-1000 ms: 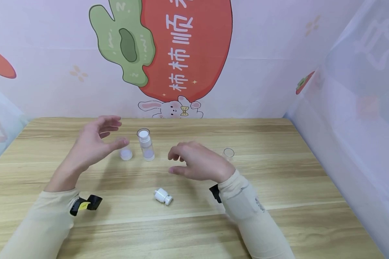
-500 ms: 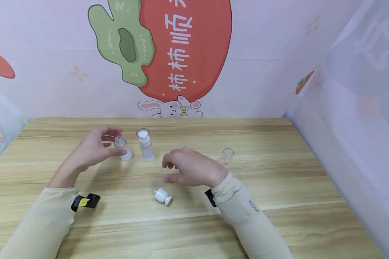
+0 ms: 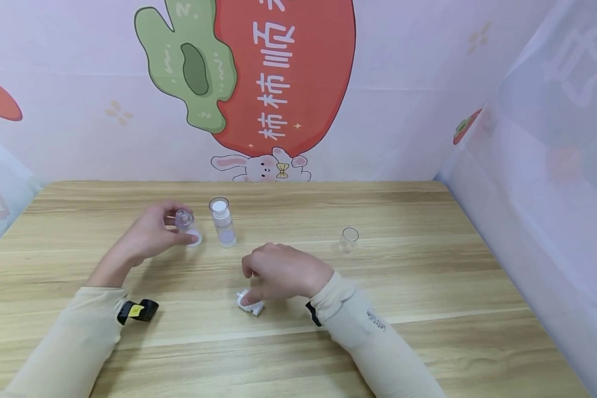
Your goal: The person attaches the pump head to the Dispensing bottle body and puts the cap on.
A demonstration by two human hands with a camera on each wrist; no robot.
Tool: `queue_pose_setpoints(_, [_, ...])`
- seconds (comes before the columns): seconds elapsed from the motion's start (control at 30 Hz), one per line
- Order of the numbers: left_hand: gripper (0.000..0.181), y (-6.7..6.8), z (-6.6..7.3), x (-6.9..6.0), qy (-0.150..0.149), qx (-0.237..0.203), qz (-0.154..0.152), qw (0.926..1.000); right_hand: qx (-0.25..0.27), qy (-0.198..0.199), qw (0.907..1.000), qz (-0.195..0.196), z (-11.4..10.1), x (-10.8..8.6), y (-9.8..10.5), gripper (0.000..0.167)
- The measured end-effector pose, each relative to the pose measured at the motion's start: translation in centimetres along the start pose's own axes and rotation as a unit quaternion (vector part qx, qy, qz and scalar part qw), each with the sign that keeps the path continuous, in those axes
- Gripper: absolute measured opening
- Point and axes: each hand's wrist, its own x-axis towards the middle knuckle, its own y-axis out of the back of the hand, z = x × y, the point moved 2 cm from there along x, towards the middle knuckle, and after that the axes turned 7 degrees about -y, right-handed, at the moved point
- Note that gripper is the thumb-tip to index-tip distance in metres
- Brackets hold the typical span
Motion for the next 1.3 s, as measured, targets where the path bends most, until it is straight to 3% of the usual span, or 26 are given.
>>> queue_pose_setpoints(0.37, [0.06,0.0,-0.1,0.1,0.008,-0.002,0.006,0.9999,-0.032,0.001,0.9995,-0.006,-0.2,0.5,-1.1,0.031])
queue_pose_setpoints(0.73, [0.058,0.3,0.0,-0.1,0.033,0.013,0.021,0.9991,-0.045,0.003,0.999,-0.001,-0.6,0.6,-1.8,0.045])
queue_pose_setpoints(1.1, [0.054,1.1,1.5,-0.5,-0.007,0.003,0.092,0.9957,-0.059,0.006,0.9982,0.006,-0.9,0.7,-2.2,0.038])
queue_pose_setpoints(1.3, [0.051,1.5,2.4,-0.7,-0.06,-0.036,0.154,0.9857,-0.062,0.021,0.9978,0.007,-1.0,0.8,-2.3,0.028])
